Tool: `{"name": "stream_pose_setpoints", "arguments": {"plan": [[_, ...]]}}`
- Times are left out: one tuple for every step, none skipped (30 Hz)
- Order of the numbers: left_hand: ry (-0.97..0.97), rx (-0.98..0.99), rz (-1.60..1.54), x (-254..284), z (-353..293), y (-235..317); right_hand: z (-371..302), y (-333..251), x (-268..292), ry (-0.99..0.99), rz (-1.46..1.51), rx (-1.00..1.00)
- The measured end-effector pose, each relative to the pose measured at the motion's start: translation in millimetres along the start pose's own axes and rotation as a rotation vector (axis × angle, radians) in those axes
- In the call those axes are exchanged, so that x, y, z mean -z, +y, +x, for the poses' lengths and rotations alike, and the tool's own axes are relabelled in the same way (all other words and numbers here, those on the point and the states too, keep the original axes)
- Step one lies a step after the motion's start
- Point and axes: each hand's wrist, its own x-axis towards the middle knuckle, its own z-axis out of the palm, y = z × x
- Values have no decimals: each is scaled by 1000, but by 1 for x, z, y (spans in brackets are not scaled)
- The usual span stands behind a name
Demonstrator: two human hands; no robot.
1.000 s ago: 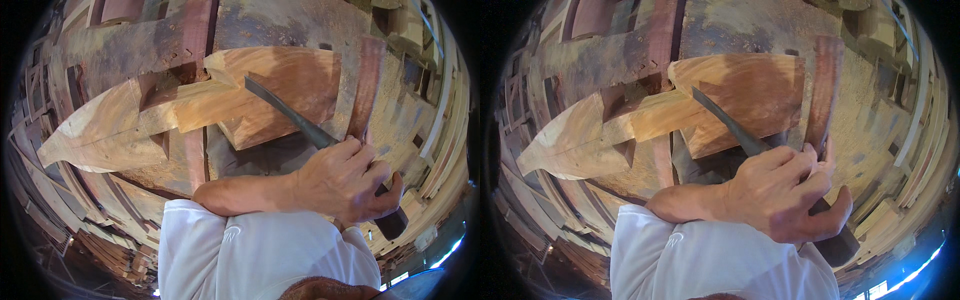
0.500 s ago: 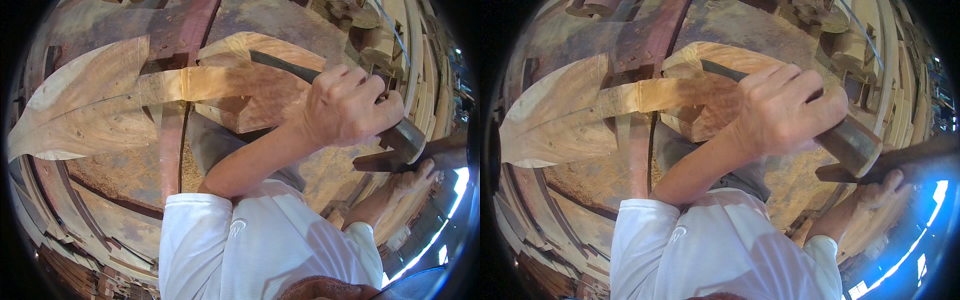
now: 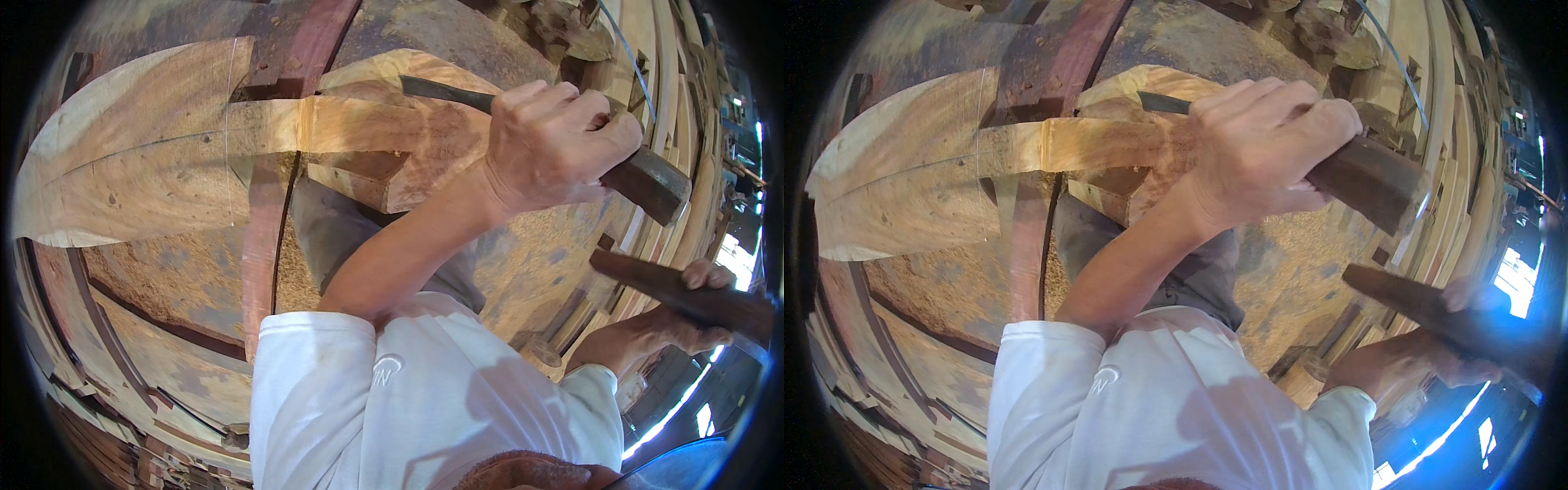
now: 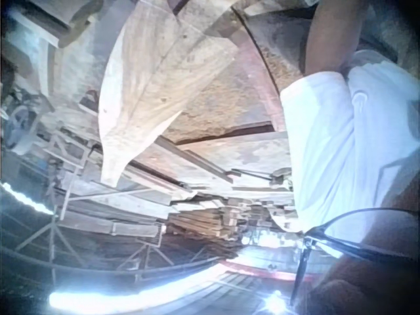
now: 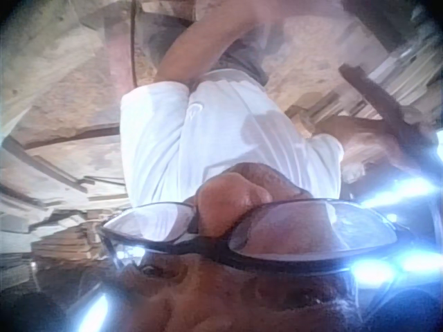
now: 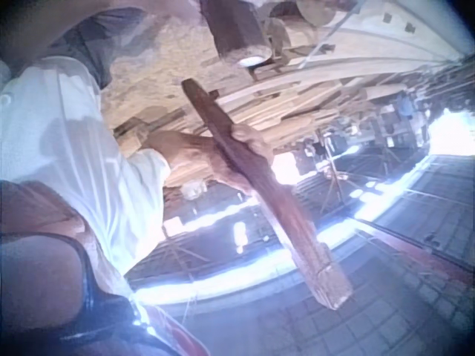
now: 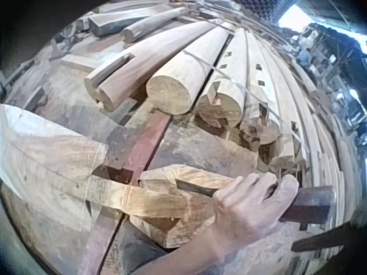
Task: The person uses a chisel and mallet to carve a wooden piece clamped on a workbench. They repeatedly strike the chisel to remove wood shavings and shape the piece, adjusting the chisel position as needed.
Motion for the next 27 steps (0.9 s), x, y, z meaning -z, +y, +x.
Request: {"name": "stream_pose_setpoints", "arguments": {"plan": [[23,25,-13,1,2,-1,-2,2,-1,-117,-99,-20],[41,45,-31,0,5,-2,-5,2,-7,-231,-203,-31],[61,63,-36,1,6,-2,-6,3,-19,-346,-294,-32],[38,75,-19,1,5,-8,-11,1,-34,-340,-518,-9],[21,91,-8,1,5,-16,-7,4,-35,-301,-589,-58],[3,106,2,2,6,-21,-5,5,-35,-266,-660,-117],[-3,102,-7,1,5,-18,-6,3,-33,-233,-733,-185],[4,112,-22,5,9,-12,-4,2,-7,-135,-686,-334],[-6,120,-38,6,9,-3,-2,2,0,-29,-555,-349],[-7,103,-36,8,11,4,3,4,7,-5,-341,-272],[-9,90,-38,9,12,3,11,3,3,-37,-120,-203],[-11,77,-40,9,12,2,16,1,0,-134,25,-145],[-13,64,-42,10,11,1,17,-1,-6,-214,35,-129],[13,74,-78,12,12,-1,19,-2,-15,-294,49,-109],[39,83,-115,14,13,-3,21,-3,-24,-373,63,-88],[65,93,-152,14,14,-5,14,0,-22,-438,-145,-98],[66,96,-144,14,14,-7,6,2,-23,-499,-350,-101],[66,100,-136,13,12,-11,5,5,-24,-458,-443,-106],[66,103,-128,12,12,-12,3,6,-26,-420,-538,-121],[30,115,-98,12,15,-11,5,7,-34,-285,-518,-140],[48,114,-86,12,17,-11,9,4,-40,-161,-509,-157],[65,115,-74,9,19,-12,21,5,-1,-45,-509,-254],[76,113,-65,5,20,-13,28,4,15,-49,-360,-264],[75,119,-57,3,19,-13,35,2,16,-49,-202,-279],[74,125,-50,1,18,-12,40,2,16,-175,103,-199],[77,130,-42,0,19,-12,37,6,17,-255,50,-188],[80,141,-40,0,21,-11,34,7,17,-336,-9,-172]]}}
